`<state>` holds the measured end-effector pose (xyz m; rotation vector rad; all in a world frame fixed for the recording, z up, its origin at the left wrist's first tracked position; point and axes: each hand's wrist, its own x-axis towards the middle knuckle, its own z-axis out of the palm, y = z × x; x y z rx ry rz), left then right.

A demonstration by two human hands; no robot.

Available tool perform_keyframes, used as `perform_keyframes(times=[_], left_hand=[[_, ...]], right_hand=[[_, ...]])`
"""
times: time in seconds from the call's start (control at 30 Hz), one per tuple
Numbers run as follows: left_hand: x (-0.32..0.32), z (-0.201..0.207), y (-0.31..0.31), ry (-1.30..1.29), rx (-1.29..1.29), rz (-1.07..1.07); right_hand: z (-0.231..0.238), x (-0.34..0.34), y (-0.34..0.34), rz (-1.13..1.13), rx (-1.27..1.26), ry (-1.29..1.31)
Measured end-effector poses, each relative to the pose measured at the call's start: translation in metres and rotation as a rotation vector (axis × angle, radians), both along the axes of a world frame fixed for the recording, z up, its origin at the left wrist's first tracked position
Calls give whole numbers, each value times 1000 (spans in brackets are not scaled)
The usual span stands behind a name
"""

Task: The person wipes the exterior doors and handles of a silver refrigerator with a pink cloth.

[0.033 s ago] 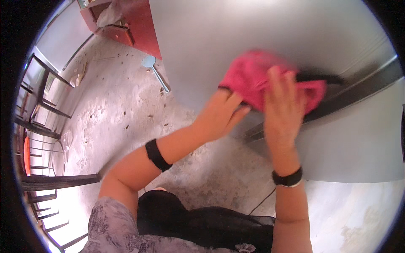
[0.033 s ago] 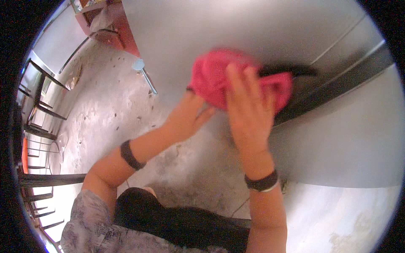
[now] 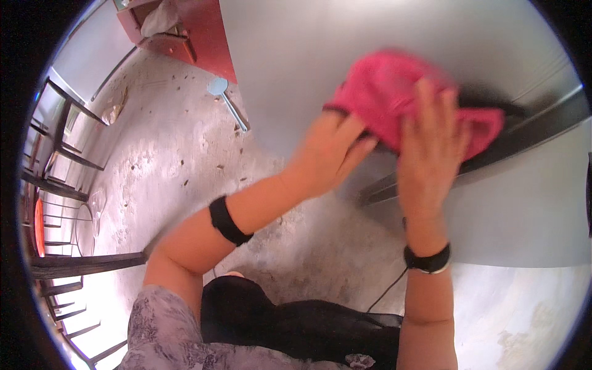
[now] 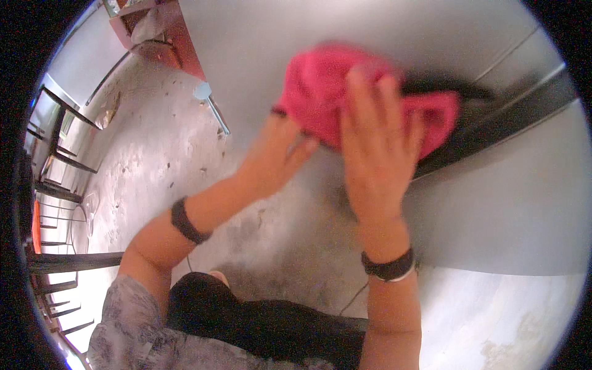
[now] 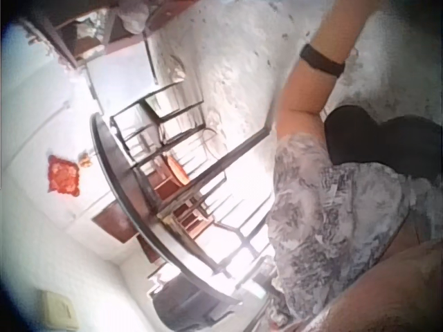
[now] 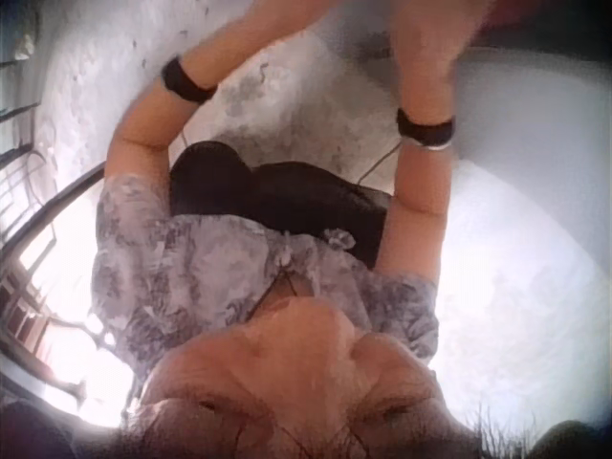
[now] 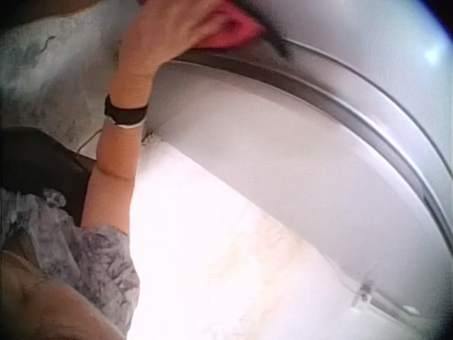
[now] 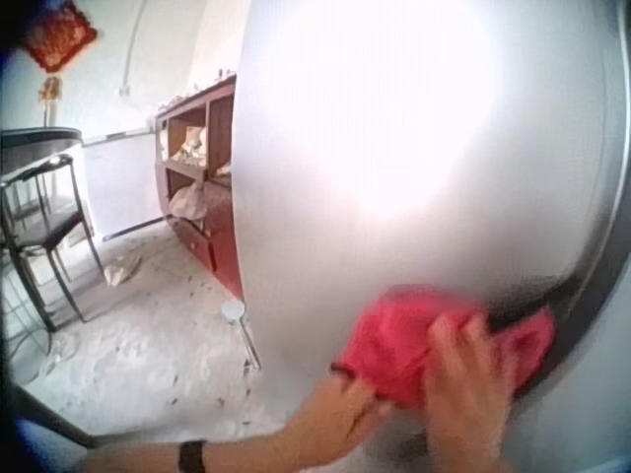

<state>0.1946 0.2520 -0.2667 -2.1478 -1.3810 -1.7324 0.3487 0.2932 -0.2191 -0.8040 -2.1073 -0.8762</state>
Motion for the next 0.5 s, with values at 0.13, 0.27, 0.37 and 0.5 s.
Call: perform_keyframes(times=[0.13, 0.27, 0.37, 0.5], left_hand=[[-22, 67, 16, -163, 193, -17], [-40, 53, 17, -477, 49, -45], [-62, -17, 19, -197, -23, 161], [-57, -92, -8, -238, -433, 105]], right_hand=[[52, -26, 1, 71, 130, 156], [10, -44, 18, 104, 61, 96], [-42, -62, 8, 82, -138, -40], [-96, -53, -1, 85, -294, -309]])
